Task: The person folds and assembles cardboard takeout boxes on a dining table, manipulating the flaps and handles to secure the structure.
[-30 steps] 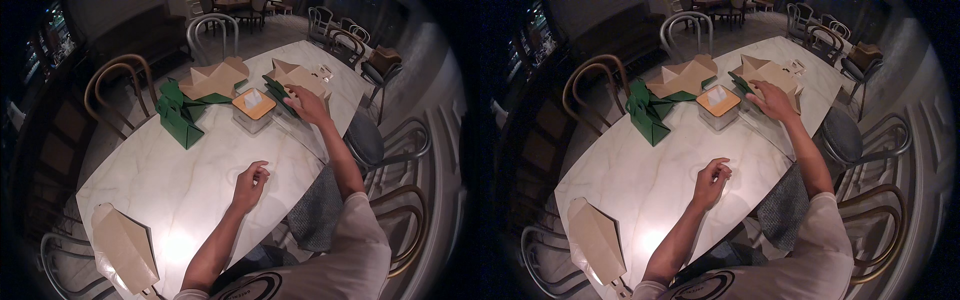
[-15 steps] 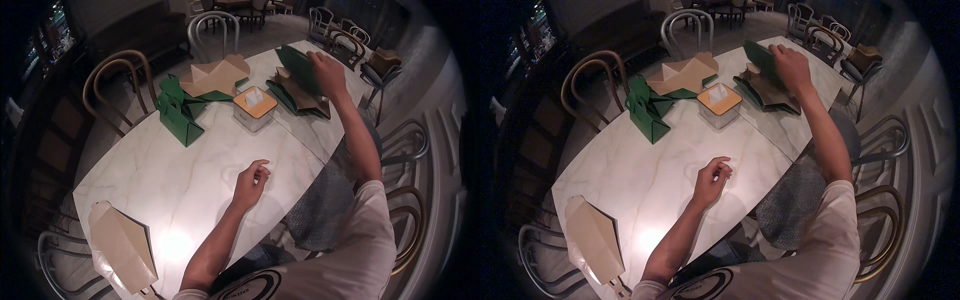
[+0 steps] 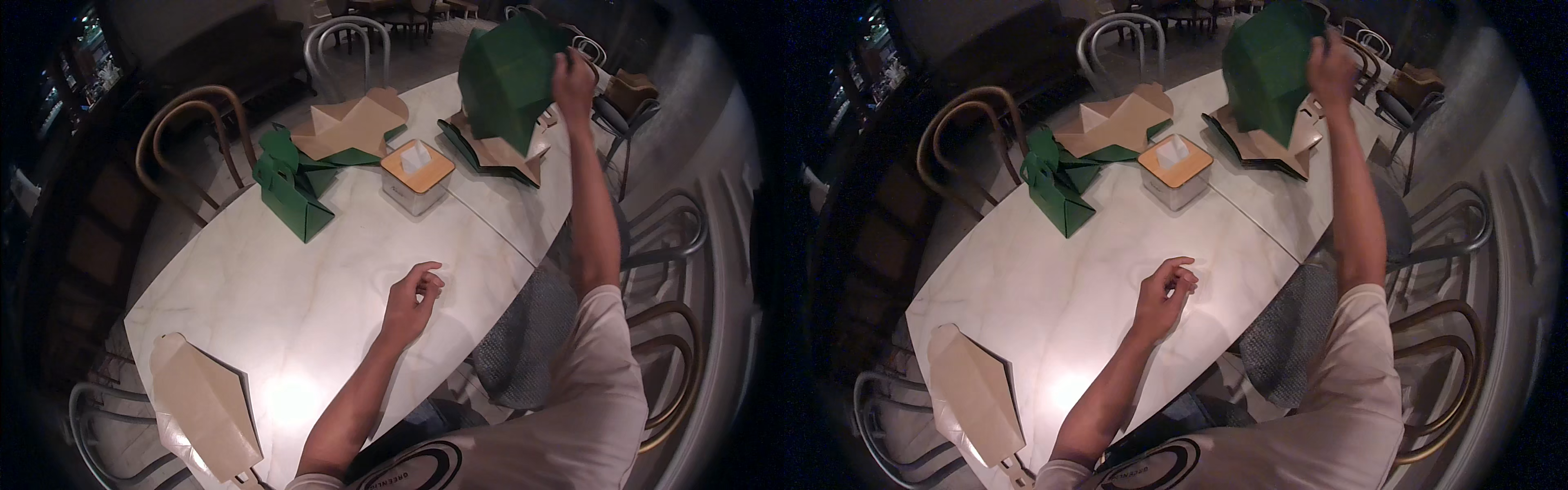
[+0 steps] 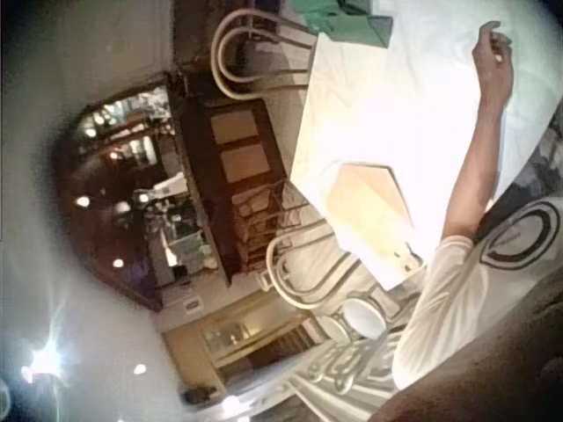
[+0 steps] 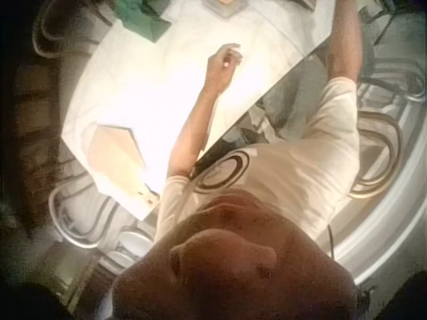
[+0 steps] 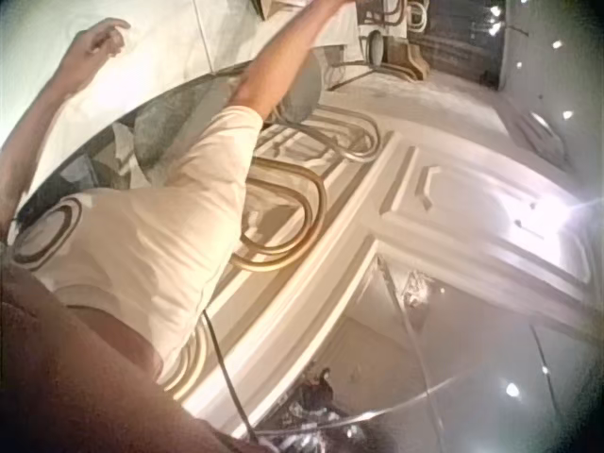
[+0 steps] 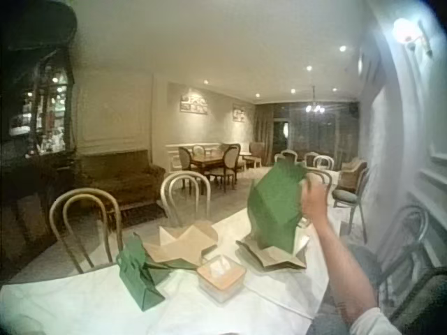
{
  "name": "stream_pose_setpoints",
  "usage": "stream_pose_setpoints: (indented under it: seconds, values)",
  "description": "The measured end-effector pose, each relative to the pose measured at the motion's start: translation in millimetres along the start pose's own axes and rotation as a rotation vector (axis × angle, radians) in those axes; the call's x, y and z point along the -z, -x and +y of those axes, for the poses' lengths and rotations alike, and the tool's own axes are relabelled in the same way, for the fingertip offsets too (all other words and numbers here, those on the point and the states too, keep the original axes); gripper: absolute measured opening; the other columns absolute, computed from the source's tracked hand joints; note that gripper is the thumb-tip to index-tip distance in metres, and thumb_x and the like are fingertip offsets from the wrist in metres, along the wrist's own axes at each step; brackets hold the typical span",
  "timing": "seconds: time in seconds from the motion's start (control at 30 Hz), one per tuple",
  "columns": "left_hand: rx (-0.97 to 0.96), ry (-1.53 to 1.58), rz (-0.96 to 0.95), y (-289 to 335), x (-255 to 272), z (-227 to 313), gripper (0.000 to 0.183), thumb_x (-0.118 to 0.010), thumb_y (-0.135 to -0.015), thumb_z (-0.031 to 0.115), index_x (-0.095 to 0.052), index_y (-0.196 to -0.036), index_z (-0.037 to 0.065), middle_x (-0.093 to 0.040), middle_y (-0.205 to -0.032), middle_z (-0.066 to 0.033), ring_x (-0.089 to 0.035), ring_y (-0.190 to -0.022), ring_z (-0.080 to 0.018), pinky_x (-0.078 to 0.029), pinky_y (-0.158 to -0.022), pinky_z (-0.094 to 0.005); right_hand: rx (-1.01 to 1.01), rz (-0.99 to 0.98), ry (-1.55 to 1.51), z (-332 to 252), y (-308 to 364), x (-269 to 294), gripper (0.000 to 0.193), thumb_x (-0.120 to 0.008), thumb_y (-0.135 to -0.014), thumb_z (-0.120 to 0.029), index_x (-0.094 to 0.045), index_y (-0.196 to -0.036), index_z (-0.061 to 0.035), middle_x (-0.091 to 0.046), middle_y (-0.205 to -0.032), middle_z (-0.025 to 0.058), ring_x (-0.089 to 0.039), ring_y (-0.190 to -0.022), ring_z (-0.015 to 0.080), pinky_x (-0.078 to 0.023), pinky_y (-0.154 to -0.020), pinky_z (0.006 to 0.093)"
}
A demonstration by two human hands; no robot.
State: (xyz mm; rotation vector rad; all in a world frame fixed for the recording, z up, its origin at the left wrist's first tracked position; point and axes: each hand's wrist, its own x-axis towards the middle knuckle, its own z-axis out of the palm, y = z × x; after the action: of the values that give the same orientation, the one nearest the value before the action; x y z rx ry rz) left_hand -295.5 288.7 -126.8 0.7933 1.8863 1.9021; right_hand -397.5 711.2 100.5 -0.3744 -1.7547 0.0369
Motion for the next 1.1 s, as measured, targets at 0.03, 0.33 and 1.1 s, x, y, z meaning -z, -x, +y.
stream_pose_setpoints:
  seconds: [0.03, 0.33, 1.1]
  values:
    - [0.001, -0.018, 0.014, 1, 3, 1, 0.028, -0.056, -0.102, 0.002, -0.061, -0.129, 0.001, -0.07, -0.094, -0.007, -0.068, -0.085, -0.0138, -0.056, -0.082, -0.0302, -0.111, -0.03, 0.045, 2, -17, 11, 0.046, -0.058, -0.099, -0.036, -0.067, -0.128, -0.0015, -0.07, -0.118, 0.0274, -0.067, -0.111, 0.0463, -0.052, -0.096, 0.0518]
    - [0.012, -0.066, 0.023, -1, 3, -2, 0.029, -0.055, -0.101, 0.003, -0.061, -0.129, 0.004, -0.072, -0.095, -0.0093, -0.071, -0.084, -0.0178, -0.056, -0.078, -0.0305, 0.193, 0.013, -0.133, -20, -1, 41, 0.026, -0.06, -0.101, -0.024, -0.069, -0.117, -0.0055, -0.072, -0.111, 0.0186, -0.068, -0.101, 0.04, -0.053, -0.088, 0.0469]
    - [-0.038, -0.048, 0.034, -4, 2, -7, 0.028, -0.057, -0.1, 0.002, -0.062, -0.127, 0.003, -0.073, -0.092, -0.0088, -0.071, -0.084, -0.0173, -0.056, -0.078, -0.031, 0.095, -1.014, -0.04, 58, 213, 13, 0.047, -0.069, -0.091, -0.029, -0.062, -0.131, -0.0051, -0.06, -0.132, 0.0211, -0.055, -0.125, 0.0403, -0.044, -0.107, 0.0463]
